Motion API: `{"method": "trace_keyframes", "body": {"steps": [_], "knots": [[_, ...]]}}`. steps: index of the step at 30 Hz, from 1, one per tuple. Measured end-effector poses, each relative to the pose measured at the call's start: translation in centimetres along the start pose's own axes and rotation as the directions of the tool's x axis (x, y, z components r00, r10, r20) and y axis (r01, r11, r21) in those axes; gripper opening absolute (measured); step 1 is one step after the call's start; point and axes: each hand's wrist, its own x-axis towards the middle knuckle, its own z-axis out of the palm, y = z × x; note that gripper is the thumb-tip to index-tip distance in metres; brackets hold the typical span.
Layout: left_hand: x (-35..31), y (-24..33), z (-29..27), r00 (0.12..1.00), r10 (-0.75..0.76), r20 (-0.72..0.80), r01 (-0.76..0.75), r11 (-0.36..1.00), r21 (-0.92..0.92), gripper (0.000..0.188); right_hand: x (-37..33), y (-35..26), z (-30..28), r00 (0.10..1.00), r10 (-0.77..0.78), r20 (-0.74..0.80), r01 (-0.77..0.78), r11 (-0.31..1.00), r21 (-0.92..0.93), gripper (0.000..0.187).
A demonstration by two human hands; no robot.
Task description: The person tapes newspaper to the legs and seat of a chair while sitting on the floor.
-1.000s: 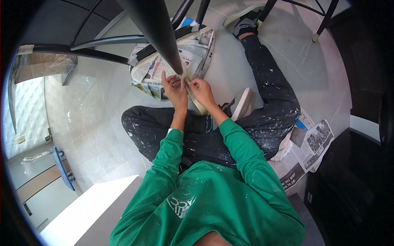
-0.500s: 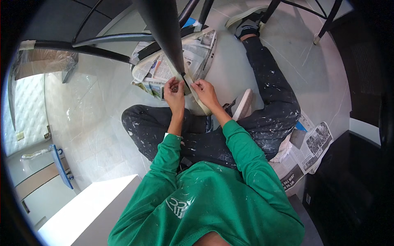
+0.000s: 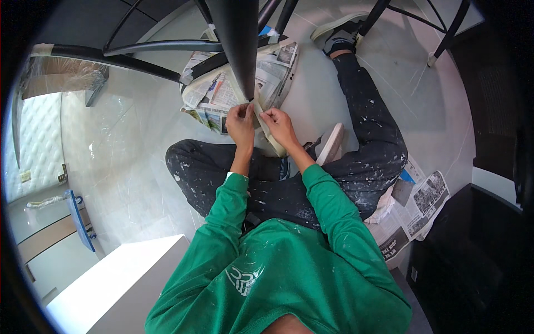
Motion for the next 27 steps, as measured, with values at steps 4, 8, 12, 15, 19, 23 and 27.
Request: {"method": "trace_keyframes", "body": {"steps": [4,8,12,15,19,23,27], "knots": [[0.0,0.8,0.3,1.0,-0.025,-0.003,0.025,0.999,0.032,0.022,0.1,0.3,-0.2,1.0,0.011,0.005,-0.011,1.0,-0.024,0.025],[0.1,1.0,0.5,1.0,-0.022,-0.009,0.023,0.995,0.098,0.022,0.3,0.6,-0.1,1.0,-0.027,-0.007,0.027,1.0,0.008,0.026],[-0.1,1.5,1.0,1.0,-0.009,-0.03,0.013,0.993,0.115,0.022,0.6,1.1,-0.2,1.0,-0.01,-0.003,0.01,1.0,0.003,0.027],[-0.2,1.0,1.0,0.994,0.063,-0.093,-0.047,0.986,0.16,0.022,0.6,0.0,0.1,0.999,0.021,0.025,-0.021,1.0,0.002,0.027],[-0.5,1.4,1.6,0.992,0.062,-0.11,-0.046,0.989,0.144,0.022,0.8,0.4,0.1,1.0,-0.01,-0.008,0.01,1.0,0.026,0.027],[-0.6,1.8,1.8,0.99,0.056,-0.132,-0.038,0.991,0.131,0.021,1.0,0.3,0.1,1.0,-0.002,0.003,0.002,1.0,0.02,0.027],[-0.8,1.7,1.8,0.988,0.038,-0.149,-0.023,0.995,0.099,0.02,0.9,-0.1,0.1,1.0,-0.004,0.01,0.004,1.0,0.02,0.027]]}}
